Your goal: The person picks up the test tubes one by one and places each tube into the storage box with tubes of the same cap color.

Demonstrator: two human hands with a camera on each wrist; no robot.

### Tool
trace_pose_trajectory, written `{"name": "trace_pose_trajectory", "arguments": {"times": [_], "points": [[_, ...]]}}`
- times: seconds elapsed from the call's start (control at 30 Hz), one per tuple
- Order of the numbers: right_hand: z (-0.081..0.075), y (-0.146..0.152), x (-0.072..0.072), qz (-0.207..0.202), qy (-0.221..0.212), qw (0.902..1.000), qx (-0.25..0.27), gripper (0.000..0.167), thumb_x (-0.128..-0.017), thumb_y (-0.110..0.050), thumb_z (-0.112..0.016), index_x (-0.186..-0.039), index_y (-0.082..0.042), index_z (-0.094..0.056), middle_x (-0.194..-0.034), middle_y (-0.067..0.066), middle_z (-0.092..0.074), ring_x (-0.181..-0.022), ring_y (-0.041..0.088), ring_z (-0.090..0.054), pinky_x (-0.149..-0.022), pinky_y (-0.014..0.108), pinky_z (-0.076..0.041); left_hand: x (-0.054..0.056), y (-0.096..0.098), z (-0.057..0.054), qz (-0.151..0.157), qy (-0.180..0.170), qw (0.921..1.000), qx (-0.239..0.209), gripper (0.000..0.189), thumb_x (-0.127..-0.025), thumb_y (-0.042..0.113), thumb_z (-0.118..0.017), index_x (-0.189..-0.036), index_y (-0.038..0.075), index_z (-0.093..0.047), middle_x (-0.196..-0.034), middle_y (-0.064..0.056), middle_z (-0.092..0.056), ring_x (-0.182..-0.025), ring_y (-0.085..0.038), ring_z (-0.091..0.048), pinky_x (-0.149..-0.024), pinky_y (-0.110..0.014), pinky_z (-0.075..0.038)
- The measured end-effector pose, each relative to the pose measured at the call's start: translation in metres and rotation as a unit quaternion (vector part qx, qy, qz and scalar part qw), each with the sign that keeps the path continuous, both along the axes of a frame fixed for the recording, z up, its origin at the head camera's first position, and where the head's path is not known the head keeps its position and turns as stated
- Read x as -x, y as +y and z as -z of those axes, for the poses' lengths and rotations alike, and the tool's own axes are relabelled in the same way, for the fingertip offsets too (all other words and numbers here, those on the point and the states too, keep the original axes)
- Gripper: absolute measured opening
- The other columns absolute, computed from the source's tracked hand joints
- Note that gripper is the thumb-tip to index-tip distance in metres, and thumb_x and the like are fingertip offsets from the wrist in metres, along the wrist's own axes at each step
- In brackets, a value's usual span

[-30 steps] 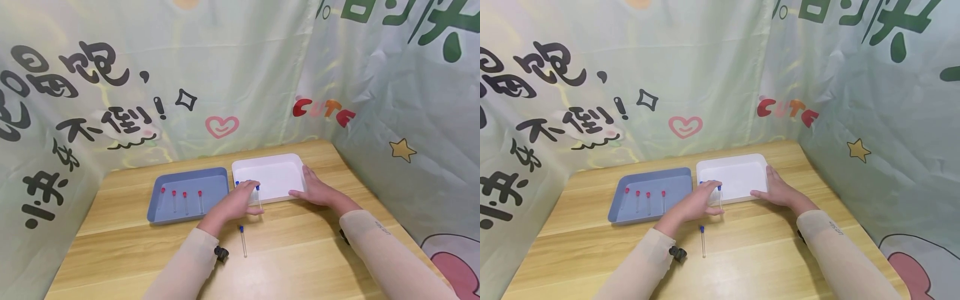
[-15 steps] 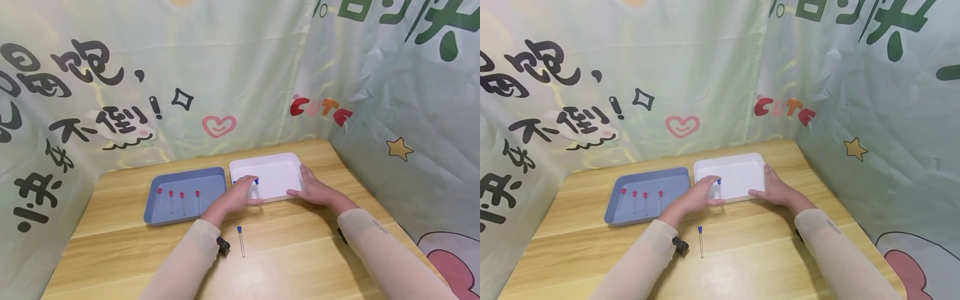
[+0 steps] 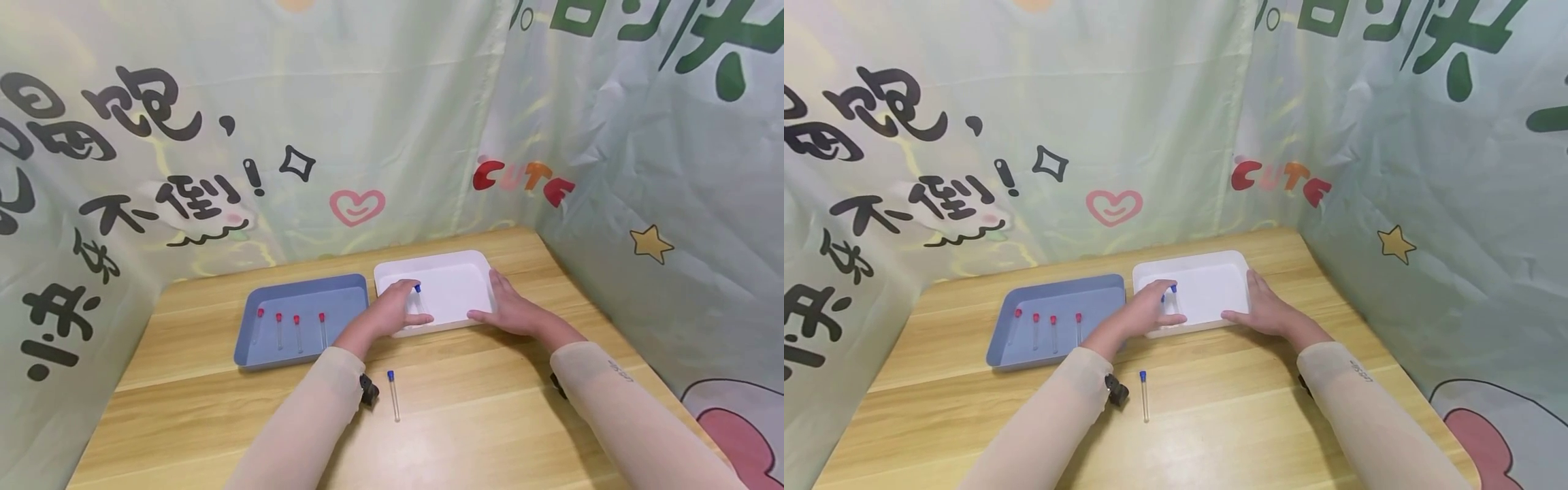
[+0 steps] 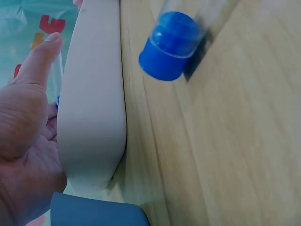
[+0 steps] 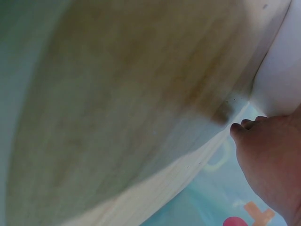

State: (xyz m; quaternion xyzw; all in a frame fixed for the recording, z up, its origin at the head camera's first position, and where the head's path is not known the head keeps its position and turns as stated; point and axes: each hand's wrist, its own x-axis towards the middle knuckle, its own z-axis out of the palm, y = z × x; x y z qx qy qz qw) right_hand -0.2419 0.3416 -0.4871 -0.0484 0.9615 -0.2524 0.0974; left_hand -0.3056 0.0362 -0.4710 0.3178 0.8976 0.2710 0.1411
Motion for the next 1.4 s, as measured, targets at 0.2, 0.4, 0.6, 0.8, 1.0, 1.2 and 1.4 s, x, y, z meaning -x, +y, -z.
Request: {"name": "trace_pose_trajectory", "arguments": {"times": [0.2,0.4,0.6,0.8,1.0,1.2,1.4], "points": [[0.000,0.000,0.001,-0.001,-0.003,1.0000,-0.003,0.133,-0.097,-0.071,-0.067,-0.168,0.012,0.010,-0.178,0.037,0.007,-0.166,0.056,-0.005,-0.135,0.071,-0.017,0.001,0.005,0.000,-0.001,0.017,0.9996,0.024,0.093,-0.098,0.048,-0.080,-0.167,0.004,-0.037,-0.173,-0.018,-0.041,-0.162,-0.036,-0.039,-0.135,-0.047,-0.036],[0.000,-0.001,0.000,0.002,-0.004,1.0000,-0.002,0.133,-0.097,-0.070,-0.067,-0.168,0.012,0.010,-0.178,0.036,0.006,-0.166,0.055,-0.005,-0.135,0.070,-0.017,-0.002,0.011,0.002,0.016,0.068,0.9922,0.103,0.089,-0.101,0.050,-0.076,-0.166,0.003,-0.038,-0.173,-0.017,-0.041,-0.162,-0.034,-0.039,-0.135,-0.042,-0.036],[-0.001,-0.001,0.000,0.004,-0.009,0.9999,0.002,0.133,-0.097,-0.070,-0.066,-0.168,0.010,0.012,-0.179,0.034,0.009,-0.167,0.054,-0.002,-0.136,0.070,-0.014,-0.004,0.013,0.004,0.009,0.095,0.9866,0.132,0.085,-0.101,0.047,-0.076,-0.164,0.001,-0.041,-0.170,-0.016,-0.045,-0.160,-0.033,-0.042,-0.134,-0.041,-0.037],[0.000,-0.001,0.000,0.005,-0.009,0.9999,0.001,0.133,-0.098,-0.071,-0.066,-0.168,0.011,0.012,-0.179,0.034,0.009,-0.167,0.054,-0.002,-0.136,0.070,-0.014,-0.004,0.015,0.004,0.019,0.101,0.9806,0.167,0.085,-0.104,0.049,-0.071,-0.167,0.003,-0.038,-0.174,-0.012,-0.042,-0.163,-0.031,-0.039,-0.136,-0.040,-0.035],[0.001,-0.001,0.001,0.003,-0.012,0.9999,-0.001,0.134,-0.097,-0.073,-0.065,-0.168,0.009,0.013,-0.179,0.033,0.010,-0.168,0.053,-0.001,-0.136,0.069,-0.013,-0.004,0.014,0.002,0.021,0.085,0.9786,0.186,0.085,-0.106,0.050,-0.067,-0.170,0.006,-0.034,-0.179,-0.009,-0.033,-0.167,-0.030,-0.032,-0.137,-0.044,-0.032],[0.001,0.000,0.002,0.003,-0.010,0.9999,-0.003,0.133,-0.098,-0.072,-0.065,-0.168,0.009,0.013,-0.179,0.033,0.010,-0.168,0.053,-0.001,-0.136,0.069,-0.014,-0.005,0.013,0.001,0.024,0.076,0.9788,0.189,0.084,-0.108,0.050,-0.064,-0.171,0.005,-0.031,-0.181,-0.010,-0.029,-0.167,-0.032,-0.031,-0.137,-0.046,-0.032],[0.002,0.001,0.002,0.007,-0.015,0.9998,-0.004,0.134,-0.097,-0.074,-0.065,-0.169,0.008,0.014,-0.180,0.032,0.011,-0.168,0.053,-0.002,-0.136,0.069,-0.014,-0.007,0.013,0.000,0.019,0.065,0.9809,0.182,0.087,-0.107,0.050,-0.064,-0.172,0.004,-0.027,-0.183,-0.010,-0.022,-0.168,-0.033,-0.028,-0.138,-0.046,-0.029]]}}
